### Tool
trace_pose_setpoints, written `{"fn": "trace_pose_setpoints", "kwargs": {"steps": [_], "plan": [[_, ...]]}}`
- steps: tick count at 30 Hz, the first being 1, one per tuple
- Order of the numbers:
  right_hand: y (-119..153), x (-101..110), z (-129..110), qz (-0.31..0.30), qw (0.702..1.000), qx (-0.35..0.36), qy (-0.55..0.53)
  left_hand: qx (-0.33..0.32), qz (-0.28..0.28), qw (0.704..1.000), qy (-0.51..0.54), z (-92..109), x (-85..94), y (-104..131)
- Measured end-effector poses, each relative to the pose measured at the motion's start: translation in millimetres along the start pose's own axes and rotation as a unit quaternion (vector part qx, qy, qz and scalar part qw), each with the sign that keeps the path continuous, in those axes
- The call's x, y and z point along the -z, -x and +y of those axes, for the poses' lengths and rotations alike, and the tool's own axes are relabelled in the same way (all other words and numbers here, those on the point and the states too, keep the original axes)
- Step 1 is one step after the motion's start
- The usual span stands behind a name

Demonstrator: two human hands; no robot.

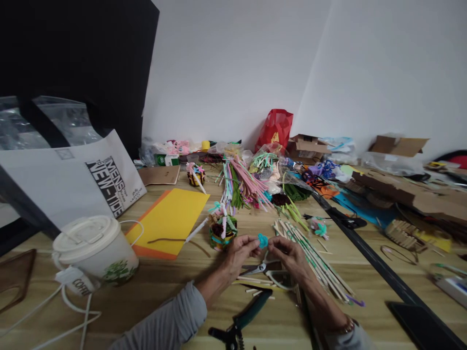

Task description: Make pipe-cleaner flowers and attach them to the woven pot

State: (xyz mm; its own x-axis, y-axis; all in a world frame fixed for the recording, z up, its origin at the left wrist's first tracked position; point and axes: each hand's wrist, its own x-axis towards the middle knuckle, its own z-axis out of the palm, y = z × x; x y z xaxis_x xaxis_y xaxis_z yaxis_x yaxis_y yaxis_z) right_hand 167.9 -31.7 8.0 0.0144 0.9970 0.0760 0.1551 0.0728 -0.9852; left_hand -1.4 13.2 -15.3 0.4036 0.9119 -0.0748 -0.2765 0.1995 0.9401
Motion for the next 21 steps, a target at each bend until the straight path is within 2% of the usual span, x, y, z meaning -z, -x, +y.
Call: {"fn": "trace_pose_setpoints", "kwargs": {"steps": [3,7,10,14,18,21], "plan": [[1.6,0.6,-7.1,-0.01,0.999,-0.02,-0.026,-0.027,0.015,0.999,-0.031,3.7,-2.6,1.4],[3.5,-0.1,-12.9,-0.021,0.999,-0.03,-0.038,-0.052,0.002,0.997,-0.059,8.0,-6.5,4.5],[3.4,-2.7,-8.6,-0.032,0.996,-0.05,-0.067,-0.041,-0.023,0.996,-0.072,9.3,-6.8,5.9],[2.5,-5.6,-1.7,-0.009,0.992,-0.057,-0.11,-0.014,-0.035,0.997,-0.066,9.1,-5.3,6.8],[4.9,-10.4,-4.9,0.025,0.986,-0.063,-0.154,0.007,-0.052,0.997,-0.049,7.9,-6.1,8.1],[7.9,-15.0,-9.7,0.01,0.982,-0.09,-0.163,0.005,-0.04,0.998,-0.037,6.5,-7.0,8.3]]}}
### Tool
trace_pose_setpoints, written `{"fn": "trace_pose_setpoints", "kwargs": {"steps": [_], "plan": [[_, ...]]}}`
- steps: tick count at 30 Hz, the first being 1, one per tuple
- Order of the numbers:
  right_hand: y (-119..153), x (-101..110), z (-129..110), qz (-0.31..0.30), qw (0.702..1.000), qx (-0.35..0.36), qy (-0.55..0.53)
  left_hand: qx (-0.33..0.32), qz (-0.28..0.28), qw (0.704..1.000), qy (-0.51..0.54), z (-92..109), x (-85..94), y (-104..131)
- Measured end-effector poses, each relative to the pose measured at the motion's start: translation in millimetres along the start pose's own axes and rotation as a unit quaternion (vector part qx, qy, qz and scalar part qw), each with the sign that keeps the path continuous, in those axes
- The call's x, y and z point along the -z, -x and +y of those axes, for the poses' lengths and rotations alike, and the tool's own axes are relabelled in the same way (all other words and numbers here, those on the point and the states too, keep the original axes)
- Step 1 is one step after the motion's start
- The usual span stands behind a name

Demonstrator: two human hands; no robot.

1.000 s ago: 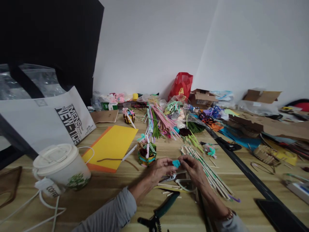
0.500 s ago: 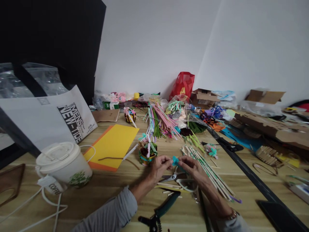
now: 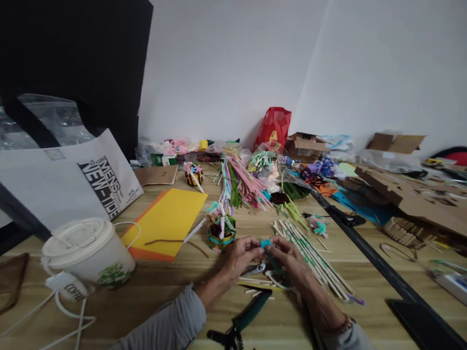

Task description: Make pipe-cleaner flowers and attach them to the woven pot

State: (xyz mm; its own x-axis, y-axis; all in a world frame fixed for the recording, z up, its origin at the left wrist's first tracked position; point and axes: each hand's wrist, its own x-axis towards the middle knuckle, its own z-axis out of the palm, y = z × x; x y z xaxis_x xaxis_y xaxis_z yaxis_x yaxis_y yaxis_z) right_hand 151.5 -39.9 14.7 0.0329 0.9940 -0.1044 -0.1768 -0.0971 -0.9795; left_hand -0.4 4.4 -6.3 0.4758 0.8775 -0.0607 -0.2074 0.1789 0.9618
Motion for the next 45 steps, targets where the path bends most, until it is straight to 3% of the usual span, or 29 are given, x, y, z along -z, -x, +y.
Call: {"fn": "trace_pose_setpoints", "kwargs": {"steps": [3,9,19,32,41,45], "plan": [[1.2,-2.2,-2.5,-0.013,0.999,-0.009,0.029,-0.002,0.011,1.0,0.018,0.7,-0.6,0.4],[-2.1,4.7,-6.7,0.015,0.994,0.08,0.074,-0.003,0.064,0.998,-0.013,9.0,-4.6,5.5],[2.1,4.2,-13.2,0.01,0.991,0.109,0.077,-0.023,0.024,0.999,0.018,18.0,-10.0,6.3],[-4.5,12.7,-1.5,-0.028,0.985,0.105,0.133,-0.034,0.01,0.999,-0.001,8.5,-8.4,4.5],[-6.1,7.7,5.3,-0.031,0.991,0.082,0.103,-0.055,0.029,0.997,-0.038,7.8,-5.1,4.8],[-6.1,2.9,7.7,-0.031,0.997,0.042,0.05,-0.105,0.039,0.986,-0.123,5.4,-0.7,4.4]]}}
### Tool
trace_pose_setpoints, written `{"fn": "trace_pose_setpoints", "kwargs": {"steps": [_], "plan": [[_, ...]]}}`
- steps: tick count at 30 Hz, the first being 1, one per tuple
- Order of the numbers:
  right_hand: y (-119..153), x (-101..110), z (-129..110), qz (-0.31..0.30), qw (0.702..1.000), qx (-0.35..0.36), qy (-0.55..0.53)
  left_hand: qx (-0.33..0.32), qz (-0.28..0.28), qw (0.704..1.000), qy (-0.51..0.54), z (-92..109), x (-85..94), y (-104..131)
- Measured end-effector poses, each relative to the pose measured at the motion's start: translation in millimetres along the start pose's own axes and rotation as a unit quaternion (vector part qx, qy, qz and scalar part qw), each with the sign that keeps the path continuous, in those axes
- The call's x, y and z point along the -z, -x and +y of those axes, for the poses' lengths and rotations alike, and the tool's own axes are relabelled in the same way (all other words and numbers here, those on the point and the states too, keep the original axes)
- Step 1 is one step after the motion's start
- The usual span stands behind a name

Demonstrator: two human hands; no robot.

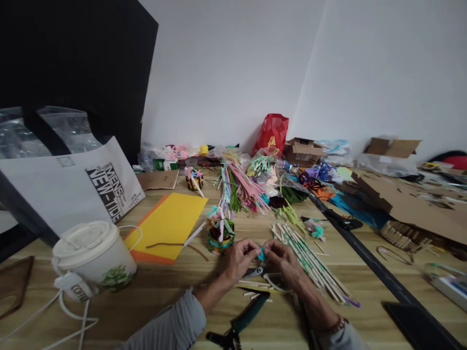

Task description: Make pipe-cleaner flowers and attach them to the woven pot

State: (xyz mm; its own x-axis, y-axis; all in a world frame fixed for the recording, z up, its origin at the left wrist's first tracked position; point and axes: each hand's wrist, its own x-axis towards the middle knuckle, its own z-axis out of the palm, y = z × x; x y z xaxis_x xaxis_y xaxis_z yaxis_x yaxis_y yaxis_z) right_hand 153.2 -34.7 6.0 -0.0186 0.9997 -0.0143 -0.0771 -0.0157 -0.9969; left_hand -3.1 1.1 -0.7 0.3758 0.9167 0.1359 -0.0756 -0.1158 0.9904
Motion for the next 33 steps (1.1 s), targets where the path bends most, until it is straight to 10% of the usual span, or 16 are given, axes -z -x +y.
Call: {"fn": "trace_pose_setpoints", "kwargs": {"steps": [6,16,33], "plan": [[-0.3,-1.9,1.3,-0.004,1.0,-0.001,-0.021,-0.066,0.016,0.991,-0.115,5.7,1.2,3.0],[-4.7,10.1,9.8,0.011,0.999,0.018,0.043,0.099,-0.039,0.989,0.102,-8.5,1.0,-5.8],[8.7,-2.2,-1.3,0.004,0.991,0.064,0.121,0.122,-0.02,0.982,0.139,-7.8,2.1,-5.9]]}}
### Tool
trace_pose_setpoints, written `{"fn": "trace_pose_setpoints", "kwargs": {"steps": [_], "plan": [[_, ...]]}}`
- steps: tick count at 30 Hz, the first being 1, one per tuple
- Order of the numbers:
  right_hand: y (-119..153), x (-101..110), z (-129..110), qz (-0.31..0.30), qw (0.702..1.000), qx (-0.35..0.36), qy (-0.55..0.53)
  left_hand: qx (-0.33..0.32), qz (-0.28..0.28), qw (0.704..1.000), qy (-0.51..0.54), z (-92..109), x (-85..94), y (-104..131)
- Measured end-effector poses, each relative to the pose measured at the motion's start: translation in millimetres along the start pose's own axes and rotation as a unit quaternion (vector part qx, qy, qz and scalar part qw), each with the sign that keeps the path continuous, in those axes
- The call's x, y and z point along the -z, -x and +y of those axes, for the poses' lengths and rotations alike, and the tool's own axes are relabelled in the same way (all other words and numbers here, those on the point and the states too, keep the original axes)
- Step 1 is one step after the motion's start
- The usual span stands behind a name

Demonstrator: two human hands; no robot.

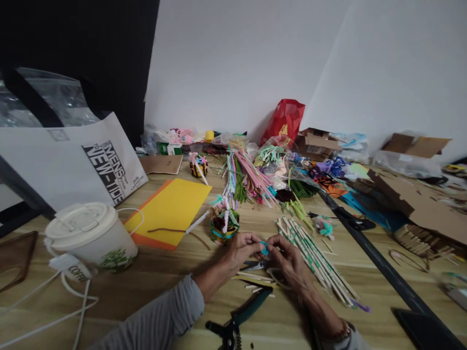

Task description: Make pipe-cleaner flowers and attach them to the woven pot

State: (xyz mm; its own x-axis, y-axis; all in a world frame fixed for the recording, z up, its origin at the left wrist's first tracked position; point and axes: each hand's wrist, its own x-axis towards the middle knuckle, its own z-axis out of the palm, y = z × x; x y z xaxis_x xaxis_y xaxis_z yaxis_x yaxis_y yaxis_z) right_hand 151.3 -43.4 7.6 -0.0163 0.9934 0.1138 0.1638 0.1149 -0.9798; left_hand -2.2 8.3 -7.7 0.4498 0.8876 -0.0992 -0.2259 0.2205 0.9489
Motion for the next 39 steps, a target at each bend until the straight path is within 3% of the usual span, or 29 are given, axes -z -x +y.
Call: {"fn": "trace_pose_setpoints", "kwargs": {"steps": [8,14,18,25,39], "plan": [[-5.9,5.6,8.5,0.017,0.991,-0.075,-0.105,0.065,-0.06,0.995,0.049,-4.0,7.0,-3.0],[-5.3,7.0,6.8,0.022,0.989,-0.083,-0.124,0.032,-0.016,0.996,0.082,-5.4,4.0,-3.8],[-5.2,4.8,8.4,-0.008,0.987,-0.088,-0.136,0.019,0.003,0.996,0.089,-5.6,3.2,-3.0],[-5.5,4.5,8.6,-0.013,0.984,-0.078,-0.162,0.02,-0.049,0.996,0.076,-6.0,2.5,-1.0],[-5.8,6.0,14.4,0.019,0.985,-0.069,-0.16,0.033,-0.012,0.998,0.047,-1.0,0.1,3.2]]}}
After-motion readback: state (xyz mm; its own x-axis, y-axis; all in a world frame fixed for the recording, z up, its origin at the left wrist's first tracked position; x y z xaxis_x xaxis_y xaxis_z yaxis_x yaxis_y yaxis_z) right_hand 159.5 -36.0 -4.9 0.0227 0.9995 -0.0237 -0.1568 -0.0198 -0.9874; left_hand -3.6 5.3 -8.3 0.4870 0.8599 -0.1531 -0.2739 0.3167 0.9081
